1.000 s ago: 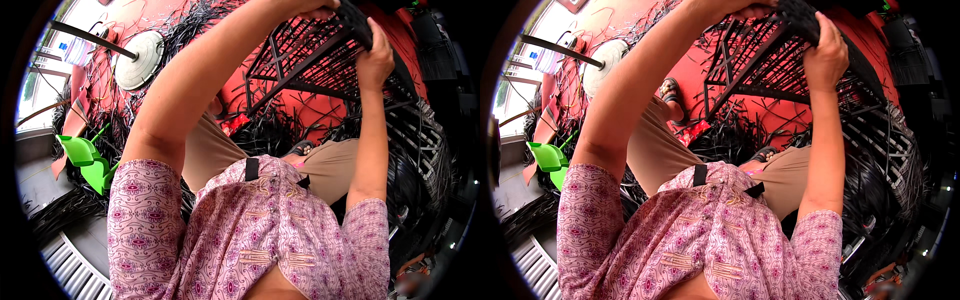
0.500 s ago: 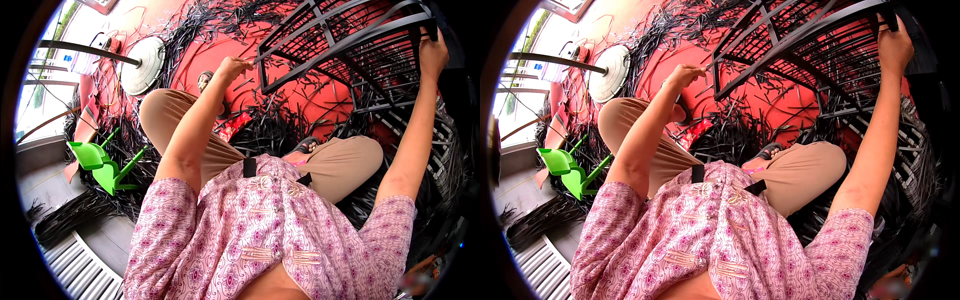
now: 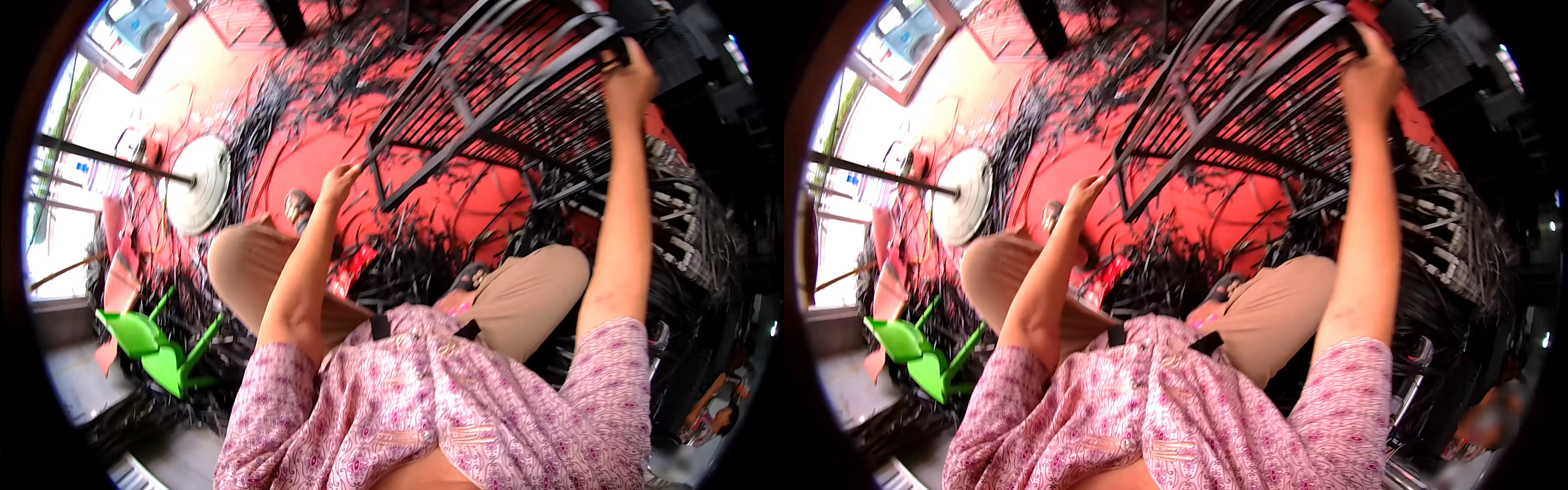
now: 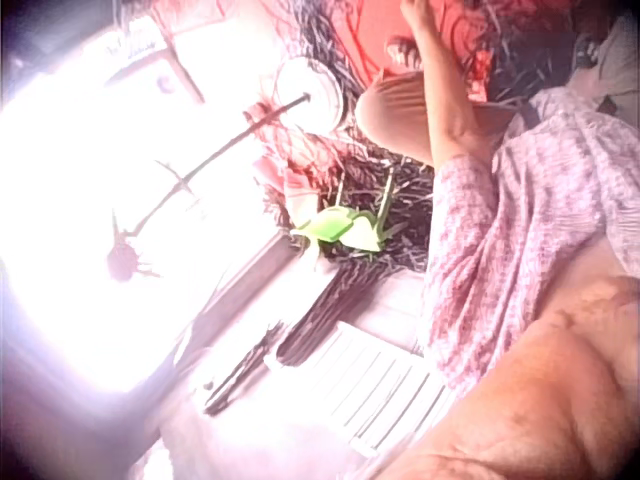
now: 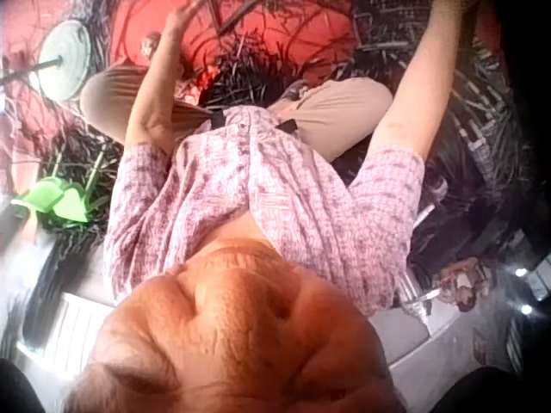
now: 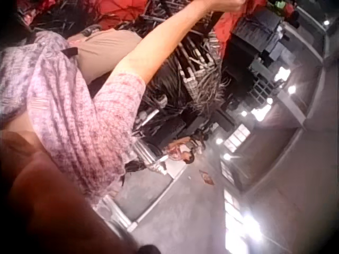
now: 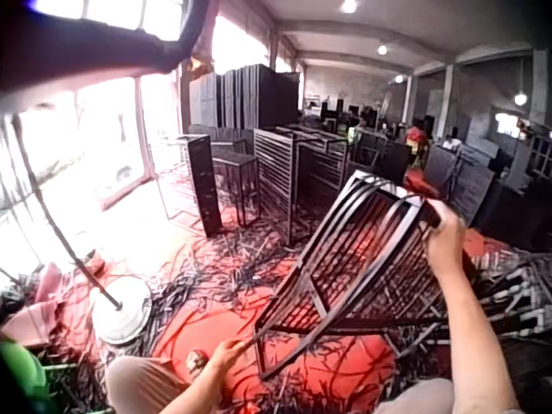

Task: The person sits cross-legged on the floor and weaves a black mat by hand. They interlace thin black strips through a pre-existing grid of vertical black rods, pulling the strips tight to form a woven pattern. The person occasionally adjusts the mat's position and picks up new strips from a pile on the floor.

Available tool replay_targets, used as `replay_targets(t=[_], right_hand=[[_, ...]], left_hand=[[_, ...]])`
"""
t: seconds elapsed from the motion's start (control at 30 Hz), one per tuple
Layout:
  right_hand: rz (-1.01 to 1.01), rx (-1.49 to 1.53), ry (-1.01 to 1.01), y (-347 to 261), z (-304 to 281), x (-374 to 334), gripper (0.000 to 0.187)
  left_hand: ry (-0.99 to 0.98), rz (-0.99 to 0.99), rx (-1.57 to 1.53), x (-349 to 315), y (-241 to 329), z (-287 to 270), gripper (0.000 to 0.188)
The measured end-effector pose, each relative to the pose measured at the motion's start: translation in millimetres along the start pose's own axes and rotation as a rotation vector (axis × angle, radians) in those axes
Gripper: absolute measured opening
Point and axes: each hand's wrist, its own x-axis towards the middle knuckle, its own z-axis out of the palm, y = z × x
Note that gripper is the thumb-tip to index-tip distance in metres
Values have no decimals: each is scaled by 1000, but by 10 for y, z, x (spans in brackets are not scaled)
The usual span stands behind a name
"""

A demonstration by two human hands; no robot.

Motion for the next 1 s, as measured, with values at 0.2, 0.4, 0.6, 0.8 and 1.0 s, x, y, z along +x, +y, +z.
replay_targets(t=[0.2, 0.4, 0.6, 0.8, 1.0], right_hand=[[-95, -137, 145, -982, 631, -428, 18], [109, -129, -485, -2616, 1289, -1567, 48], [-286, -192, -731, -3257, 1084, -2229, 53], [-470, 322, -654, -2916, 979, -2668, 44], [-497, 618, -615, -2589, 422, -2622, 38]], left_hand=[[483, 321, -429, 54, 1785, -589, 42], [695, 483, -124, -670, 2660, -919, 43], [412, 634, 128, -726, 2196, -616, 29], [324, 747, 429, -869, 2193, -253, 22], [309, 751, 587, -1194, 2268, -171, 27]])
